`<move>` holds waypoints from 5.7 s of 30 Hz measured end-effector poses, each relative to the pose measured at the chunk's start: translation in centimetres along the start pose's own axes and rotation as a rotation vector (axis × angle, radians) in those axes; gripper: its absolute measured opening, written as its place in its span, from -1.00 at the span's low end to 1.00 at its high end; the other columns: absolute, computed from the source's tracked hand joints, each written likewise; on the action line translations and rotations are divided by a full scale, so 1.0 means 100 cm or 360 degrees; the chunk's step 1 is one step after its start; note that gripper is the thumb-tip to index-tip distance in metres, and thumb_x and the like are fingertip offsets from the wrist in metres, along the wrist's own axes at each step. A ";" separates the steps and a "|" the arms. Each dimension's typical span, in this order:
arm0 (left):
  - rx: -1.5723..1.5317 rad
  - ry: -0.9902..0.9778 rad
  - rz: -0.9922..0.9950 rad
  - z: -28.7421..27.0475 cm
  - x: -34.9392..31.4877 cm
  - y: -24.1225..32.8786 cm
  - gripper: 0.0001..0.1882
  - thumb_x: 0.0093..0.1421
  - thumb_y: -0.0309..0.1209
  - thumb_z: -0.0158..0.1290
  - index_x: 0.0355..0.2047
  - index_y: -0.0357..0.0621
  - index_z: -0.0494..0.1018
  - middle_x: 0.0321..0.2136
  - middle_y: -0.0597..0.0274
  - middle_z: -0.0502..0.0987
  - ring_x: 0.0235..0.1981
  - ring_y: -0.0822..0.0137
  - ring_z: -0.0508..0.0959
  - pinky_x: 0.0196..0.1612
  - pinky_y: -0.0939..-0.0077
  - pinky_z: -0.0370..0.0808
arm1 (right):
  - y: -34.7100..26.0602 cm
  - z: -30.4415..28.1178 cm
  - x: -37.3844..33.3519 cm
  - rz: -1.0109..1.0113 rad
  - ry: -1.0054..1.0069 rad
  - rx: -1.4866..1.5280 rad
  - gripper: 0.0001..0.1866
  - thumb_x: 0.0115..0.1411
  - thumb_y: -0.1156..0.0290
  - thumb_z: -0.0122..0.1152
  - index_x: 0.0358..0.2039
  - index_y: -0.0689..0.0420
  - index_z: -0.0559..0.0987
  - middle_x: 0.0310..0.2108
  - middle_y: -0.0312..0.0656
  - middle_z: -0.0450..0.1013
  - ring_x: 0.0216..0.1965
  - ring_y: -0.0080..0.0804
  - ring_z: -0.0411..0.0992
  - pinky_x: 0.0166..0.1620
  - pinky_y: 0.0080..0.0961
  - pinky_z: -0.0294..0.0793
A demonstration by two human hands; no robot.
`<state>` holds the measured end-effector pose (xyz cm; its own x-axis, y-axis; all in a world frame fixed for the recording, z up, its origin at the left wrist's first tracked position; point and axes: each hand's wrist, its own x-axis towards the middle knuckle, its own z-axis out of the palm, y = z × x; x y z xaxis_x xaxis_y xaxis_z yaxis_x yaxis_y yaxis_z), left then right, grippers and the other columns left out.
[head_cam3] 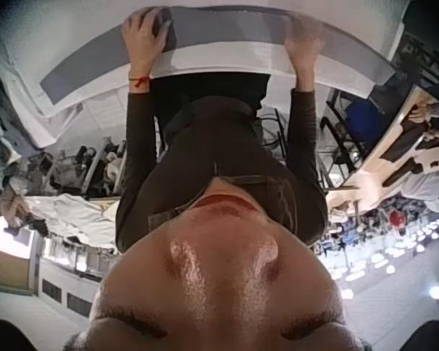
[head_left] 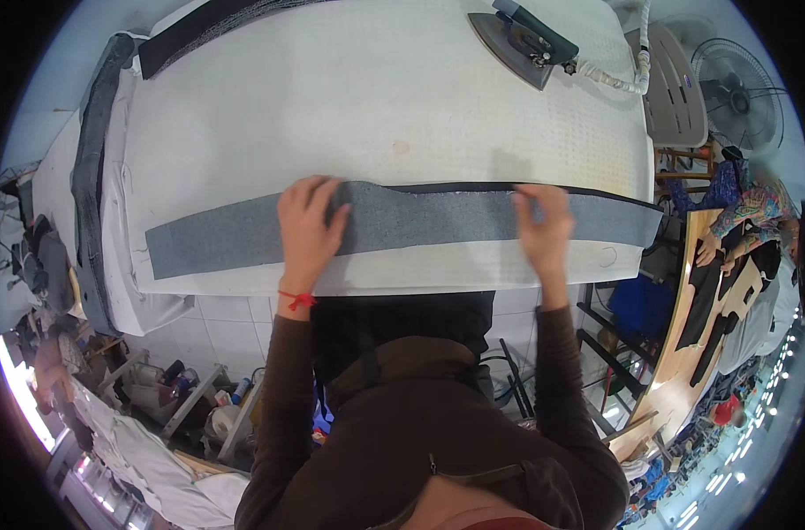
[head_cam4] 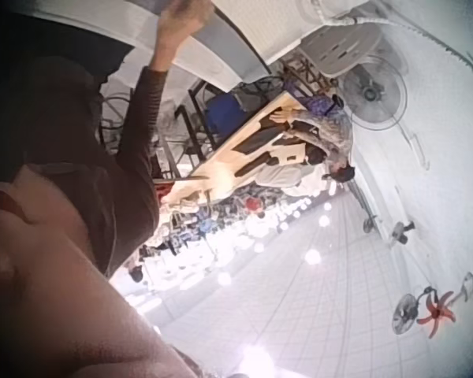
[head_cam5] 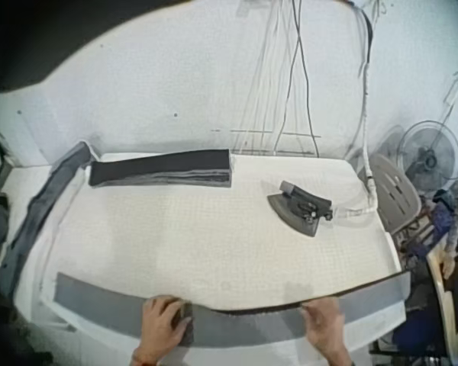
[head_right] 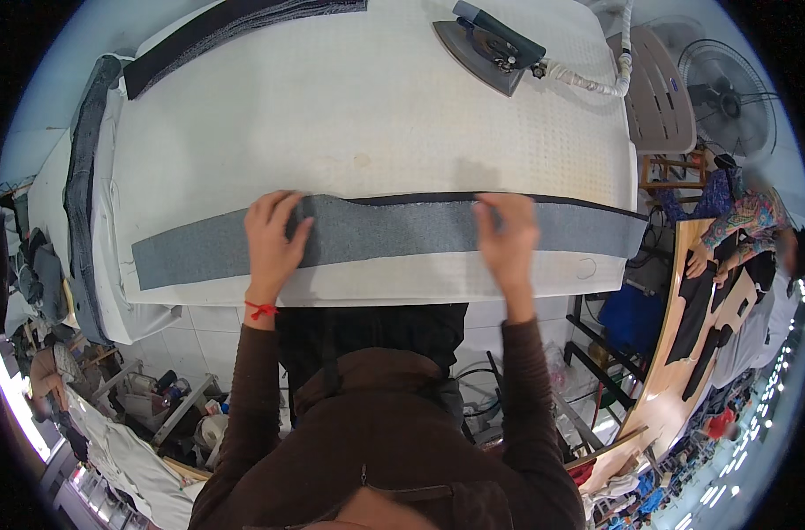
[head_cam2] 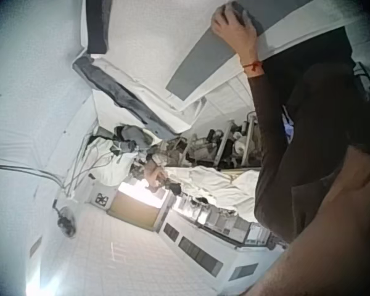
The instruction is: The person irons a long strip of grey fabric on a white ironing board. They repeatedly align the fabric, press it with a steam iron, and smooth it out with their hands. The process involves multiple passes over the same section of the fabric to ensure it is flat and wrinkle-free.
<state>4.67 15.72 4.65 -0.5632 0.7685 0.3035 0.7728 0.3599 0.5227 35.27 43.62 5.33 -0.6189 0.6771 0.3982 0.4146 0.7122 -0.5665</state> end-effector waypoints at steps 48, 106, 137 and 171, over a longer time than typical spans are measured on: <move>0.0384 -0.0387 0.0133 0.077 -0.023 0.121 -0.24 0.46 -0.05 0.20 0.61 -0.02 0.45 0.49 -0.22 0.48 0.54 -0.26 0.42 0.62 -0.32 0.26 | -0.094 0.089 -0.056 -0.0081 -0.0374 -0.1013 -0.28 0.37 0.25 0.35 0.55 -0.03 0.60 0.61 -0.35 0.49 0.14 -0.19 0.54 0.01 -0.20 0.38; 0.0162 -0.0350 0.0066 0.090 -0.015 0.123 -0.26 0.42 -0.30 0.18 0.59 -0.18 0.43 0.44 0.05 0.57 0.50 0.05 0.52 0.66 -0.20 0.27 | -0.057 -0.024 0.184 0.0369 -0.0918 -0.0533 -0.23 0.46 -0.38 0.33 -0.28 0.24 0.80 -0.43 0.22 0.70 -0.28 0.28 0.76 -0.16 0.08 0.70; 0.0288 -0.0470 0.0505 0.075 -0.007 0.076 -0.28 0.53 -0.08 0.20 0.55 -0.22 0.47 0.40 0.04 0.59 0.49 0.06 0.52 0.65 -0.08 0.29 | -0.075 0.010 0.051 0.0045 -0.0439 -0.0653 -0.34 0.49 -0.22 0.42 -0.43 0.14 0.54 -0.70 -0.05 0.49 -0.70 -0.01 0.56 -0.61 -0.13 0.51; 0.0227 -0.0356 0.1174 0.039 0.040 -0.001 -0.48 0.21 -0.48 0.30 0.20 -0.33 0.72 0.00 0.15 0.62 0.02 0.18 0.63 0.11 0.27 0.67 | -0.098 0.025 0.043 0.0076 -0.0511 -0.0756 -0.33 0.51 -0.27 0.37 -0.45 0.11 0.52 -0.73 -0.08 0.48 -0.73 -0.06 0.55 -0.63 -0.16 0.50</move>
<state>3.47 20.76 2.68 0.1708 0.9185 0.3567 0.9631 -0.2320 0.1363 26.86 39.11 10.83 -0.7330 0.6729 0.0995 0.6552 0.7377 -0.1626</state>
